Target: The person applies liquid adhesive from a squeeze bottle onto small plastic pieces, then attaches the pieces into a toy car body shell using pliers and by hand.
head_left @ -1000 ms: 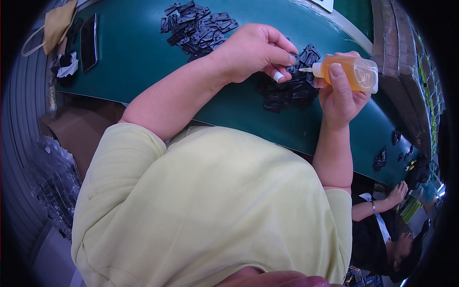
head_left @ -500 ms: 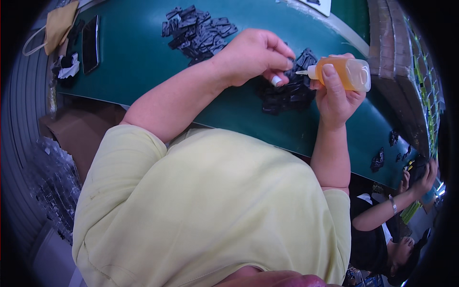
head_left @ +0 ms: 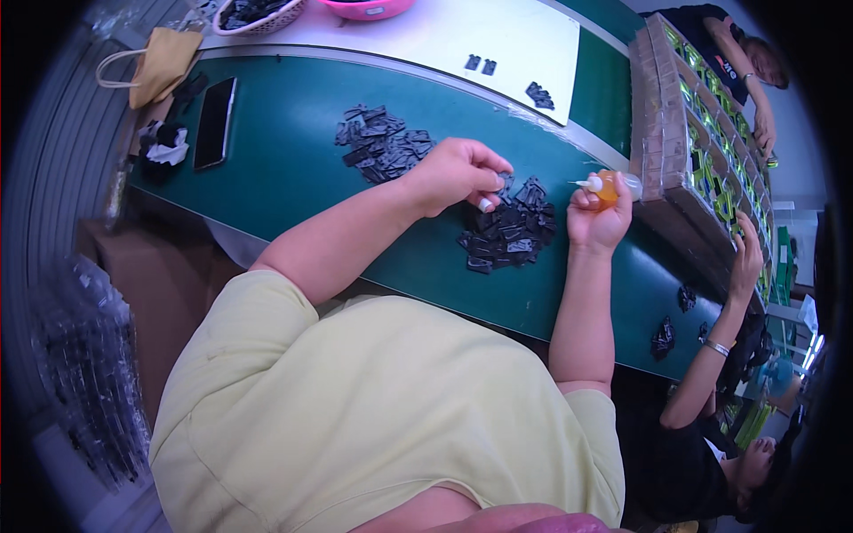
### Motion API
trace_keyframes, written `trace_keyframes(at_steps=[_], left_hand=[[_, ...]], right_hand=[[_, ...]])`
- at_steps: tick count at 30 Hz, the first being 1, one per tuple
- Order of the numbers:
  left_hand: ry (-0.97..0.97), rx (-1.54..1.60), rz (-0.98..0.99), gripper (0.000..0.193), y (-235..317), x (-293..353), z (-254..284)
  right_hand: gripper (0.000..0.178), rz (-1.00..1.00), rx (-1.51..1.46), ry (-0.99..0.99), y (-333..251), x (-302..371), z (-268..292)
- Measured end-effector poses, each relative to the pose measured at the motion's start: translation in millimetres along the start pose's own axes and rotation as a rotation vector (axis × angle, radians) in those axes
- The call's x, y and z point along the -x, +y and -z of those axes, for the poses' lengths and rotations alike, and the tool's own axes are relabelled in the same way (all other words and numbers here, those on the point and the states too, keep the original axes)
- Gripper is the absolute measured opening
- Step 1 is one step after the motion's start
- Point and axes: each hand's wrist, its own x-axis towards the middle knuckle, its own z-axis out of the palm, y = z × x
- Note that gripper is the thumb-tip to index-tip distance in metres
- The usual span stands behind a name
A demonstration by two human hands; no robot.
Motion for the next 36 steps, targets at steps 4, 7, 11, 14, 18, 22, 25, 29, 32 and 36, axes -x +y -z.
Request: trace_keyframes(at_steps=[4, 7, 11, 14, 18, 22, 25, 29, 32, 36], left_hand=[[0.207, -0.306, -0.263, 0.022, 33, -40, 29], [0.572, -0.572, -0.375, 0.014, 58, -96, 77], [0.621, -0.953, -0.323, 0.020, 70, -127, 113], [0.550, -0.775, -0.155, 0.023, 75, -118, 115], [0.516, -0.946, -0.310, 0.023, 80, -56, 108], [0.169, -1.264, -0.174, 0.031, 63, -13, 91], [0.172, -1.387, -0.070, 0.029, 58, -5, 82], [0.165, -1.154, -0.012, 0.026, 56, -9, 92], [0.171, -0.906, -0.127, 0.023, 49, -8, 99], [0.112, -0.513, -0.179, 0.023, 56, 20, 60]], right_hand=[[0.017, 0.023, 0.019, 0.006, 0, -3, 10], [0.018, 0.042, 0.052, 0.015, 5, 1, 4], [0.017, 0.044, 0.068, 0.002, 9, 0, 3], [0.017, 0.056, 0.084, -0.003, 8, 0, 7], [0.018, 0.076, 0.105, -0.004, 3, 3, 6], [0.019, 0.092, 0.125, -0.023, 6, 1, 7], [0.018, 0.095, 0.137, -0.053, 10, -1, 10], [0.018, 0.108, 0.159, -0.071, 10, -2, 9], [0.017, 0.106, 0.159, -0.076, 6, -2, 11], [0.015, 0.115, 0.154, -0.104, 7, -4, 15]])
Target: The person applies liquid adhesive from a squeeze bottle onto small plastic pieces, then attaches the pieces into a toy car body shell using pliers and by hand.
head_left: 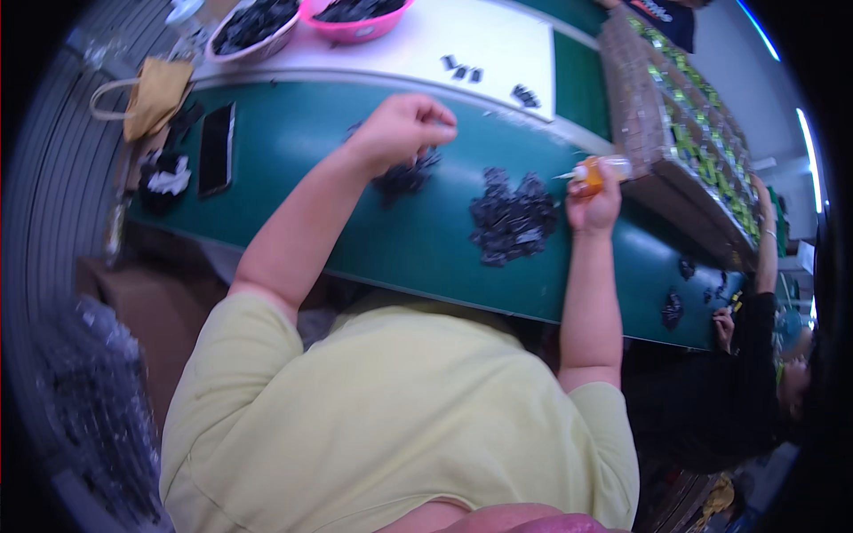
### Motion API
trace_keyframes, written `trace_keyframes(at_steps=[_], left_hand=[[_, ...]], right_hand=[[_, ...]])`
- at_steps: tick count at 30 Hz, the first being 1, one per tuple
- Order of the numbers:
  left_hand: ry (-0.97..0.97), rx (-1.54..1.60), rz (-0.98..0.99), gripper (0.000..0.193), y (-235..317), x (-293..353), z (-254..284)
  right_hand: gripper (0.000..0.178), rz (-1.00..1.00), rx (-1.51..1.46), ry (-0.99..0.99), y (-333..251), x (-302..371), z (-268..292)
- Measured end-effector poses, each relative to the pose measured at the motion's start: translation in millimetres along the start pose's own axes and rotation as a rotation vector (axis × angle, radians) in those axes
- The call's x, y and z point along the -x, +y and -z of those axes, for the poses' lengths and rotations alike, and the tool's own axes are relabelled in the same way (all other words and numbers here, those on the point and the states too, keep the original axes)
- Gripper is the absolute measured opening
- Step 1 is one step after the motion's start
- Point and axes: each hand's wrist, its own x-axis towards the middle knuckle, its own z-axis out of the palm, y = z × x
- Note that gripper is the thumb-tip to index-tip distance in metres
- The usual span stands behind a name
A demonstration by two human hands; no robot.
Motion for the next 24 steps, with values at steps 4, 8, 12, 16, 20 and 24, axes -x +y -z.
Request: trace_keyframes(at_steps=[4, 8, 12, 16, 20, 24], left_hand=[[-0.097, 0.300, 0.021, 0.018, 5, 15, -50], [-0.127, 0.347, 0.065, 0.015, -1, 12, -93], [-0.067, 0.369, 0.010, 0.014, -3, -1, -104], [-0.047, 0.382, 0.038, 0.014, 3, -10, -101], [0.032, 0.523, 0.079, 0.012, -10, -10, -98], [0.030, 0.492, 0.051, 0.015, -26, -10, -93]], right_hand=[[0.016, -0.052, -0.049, 0.007, 3, 4, -4], [0.019, -0.082, -0.063, -0.031, 4, 3, 3], [0.015, -0.112, -0.100, 0.004, 1, -1, 2], [0.017, -0.128, -0.084, -0.004, -4, -7, -3], [0.019, -0.154, -0.081, 0.000, -6, -5, -7], [0.019, -0.163, -0.088, 0.009, -5, -2, -9]])
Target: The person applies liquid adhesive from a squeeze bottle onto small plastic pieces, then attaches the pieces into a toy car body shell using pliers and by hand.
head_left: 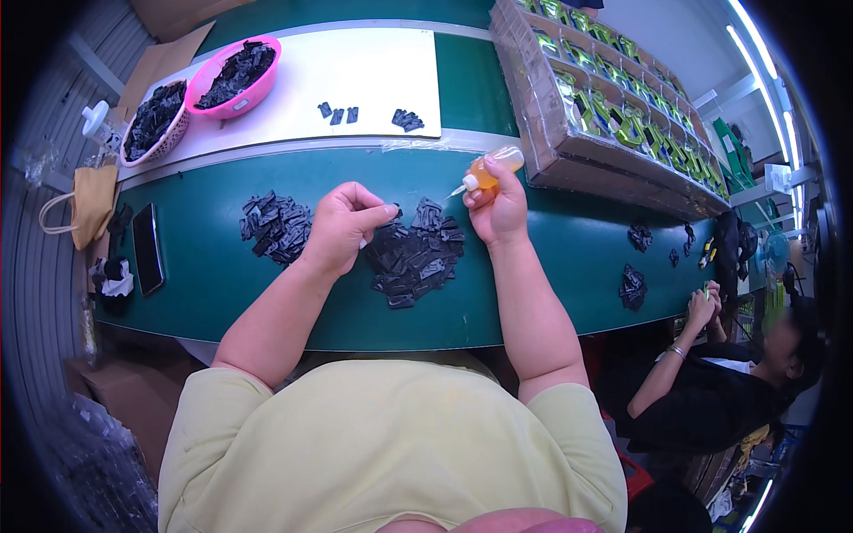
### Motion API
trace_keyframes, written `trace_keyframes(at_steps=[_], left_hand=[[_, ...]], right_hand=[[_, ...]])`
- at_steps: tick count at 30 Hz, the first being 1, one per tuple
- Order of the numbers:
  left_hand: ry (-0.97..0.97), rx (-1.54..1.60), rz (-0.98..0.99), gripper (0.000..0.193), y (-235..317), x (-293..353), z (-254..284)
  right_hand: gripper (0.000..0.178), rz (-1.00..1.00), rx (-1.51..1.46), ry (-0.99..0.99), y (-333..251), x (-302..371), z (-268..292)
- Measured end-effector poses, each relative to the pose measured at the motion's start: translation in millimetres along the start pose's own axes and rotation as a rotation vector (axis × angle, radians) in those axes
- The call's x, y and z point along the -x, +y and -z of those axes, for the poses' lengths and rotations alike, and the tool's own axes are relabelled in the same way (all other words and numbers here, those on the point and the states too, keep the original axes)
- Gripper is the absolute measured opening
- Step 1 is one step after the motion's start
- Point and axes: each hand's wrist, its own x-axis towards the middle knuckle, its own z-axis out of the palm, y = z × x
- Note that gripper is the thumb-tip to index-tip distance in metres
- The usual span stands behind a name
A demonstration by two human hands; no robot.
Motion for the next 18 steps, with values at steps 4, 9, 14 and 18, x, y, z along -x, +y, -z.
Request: trace_keyframes(at_steps=[4, 9, 14, 18], left_hand=[[0.010, 0.068, 0.055, 0.018, -3, 2, 5], [-0.069, 0.118, 0.078, 0.025, 4, 7, -5], [-0.145, 0.032, 0.115, 0.024, 4, 10, -5], [-0.170, 0.008, 0.133, 0.024, -2, 12, -4]], right_hand=[[0.015, -0.065, -0.035, -0.010, 3, 1, -2], [0.014, 0.031, 0.034, -0.032, -2, 15, -15], [0.018, 0.337, 0.249, -0.136, 11, 36, -29], [0.019, 0.481, 0.395, -0.223, 19, 43, -26]])
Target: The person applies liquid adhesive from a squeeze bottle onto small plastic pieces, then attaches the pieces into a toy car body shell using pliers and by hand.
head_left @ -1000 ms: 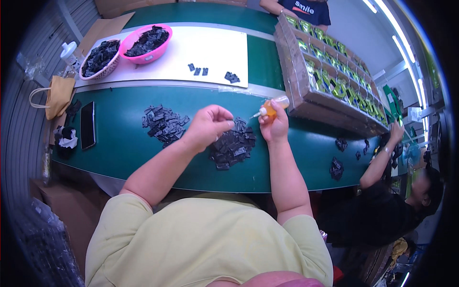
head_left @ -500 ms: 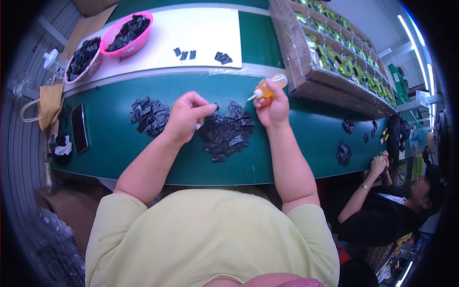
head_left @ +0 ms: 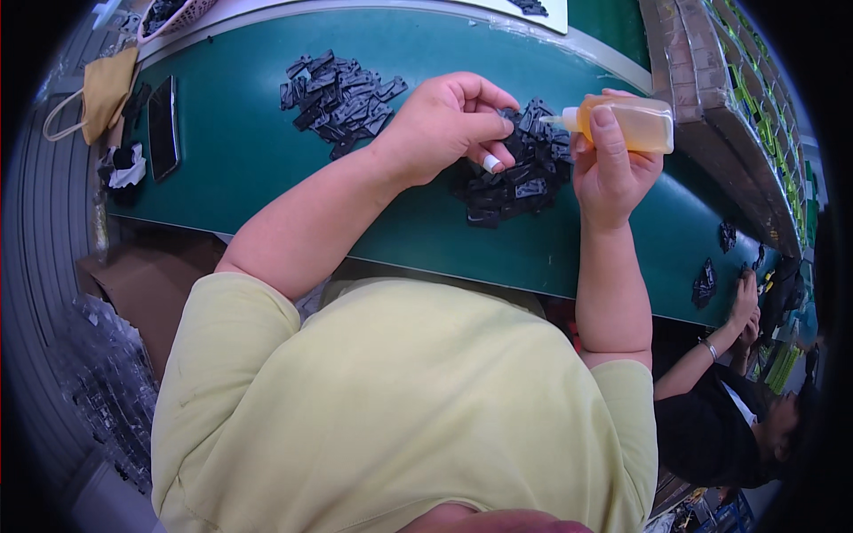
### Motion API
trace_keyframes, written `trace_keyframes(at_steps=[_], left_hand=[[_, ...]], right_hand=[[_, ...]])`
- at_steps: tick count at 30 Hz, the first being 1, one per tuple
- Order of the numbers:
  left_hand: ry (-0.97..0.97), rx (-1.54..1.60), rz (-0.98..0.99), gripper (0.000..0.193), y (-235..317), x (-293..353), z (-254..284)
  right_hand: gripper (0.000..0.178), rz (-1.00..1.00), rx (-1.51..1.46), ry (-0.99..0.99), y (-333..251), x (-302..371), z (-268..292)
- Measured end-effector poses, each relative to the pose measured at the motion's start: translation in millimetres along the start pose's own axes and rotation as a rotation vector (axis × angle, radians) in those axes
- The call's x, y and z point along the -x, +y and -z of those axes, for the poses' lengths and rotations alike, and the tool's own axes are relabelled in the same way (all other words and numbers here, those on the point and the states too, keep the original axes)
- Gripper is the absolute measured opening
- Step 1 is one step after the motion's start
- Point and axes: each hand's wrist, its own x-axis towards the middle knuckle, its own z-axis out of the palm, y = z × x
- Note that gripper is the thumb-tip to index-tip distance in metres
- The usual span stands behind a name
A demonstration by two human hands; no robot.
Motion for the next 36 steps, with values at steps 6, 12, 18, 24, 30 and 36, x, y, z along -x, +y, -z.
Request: trace_keyframes(at_steps=[6, 12, 18, 24, 30, 36], left_hand=[[0.004, -0.026, 0.016, 0.024, 1, 4, -3], [0.019, -0.063, 0.009, 0.023, 3, 4, -6], [0.015, -0.055, 0.000, 0.023, 2, 2, -5], [0.009, -0.068, -0.003, 0.023, 4, 3, -6], [0.020, -0.079, -0.001, 0.022, 4, 4, -5], [0.061, -0.077, 0.010, 0.021, 6, 3, -6]], right_hand=[[0.018, 0.052, 0.076, -0.037, 1, 3, -2], [0.020, 0.063, 0.102, -0.092, 2, 2, 2], [0.017, 0.046, 0.085, -0.039, 1, 0, -2], [0.015, 0.032, 0.102, -0.045, 1, 2, -4], [0.014, 0.058, 0.057, 0.015, -5, 1, -5], [0.016, -0.035, -0.076, -0.027, -10, 6, -5]])
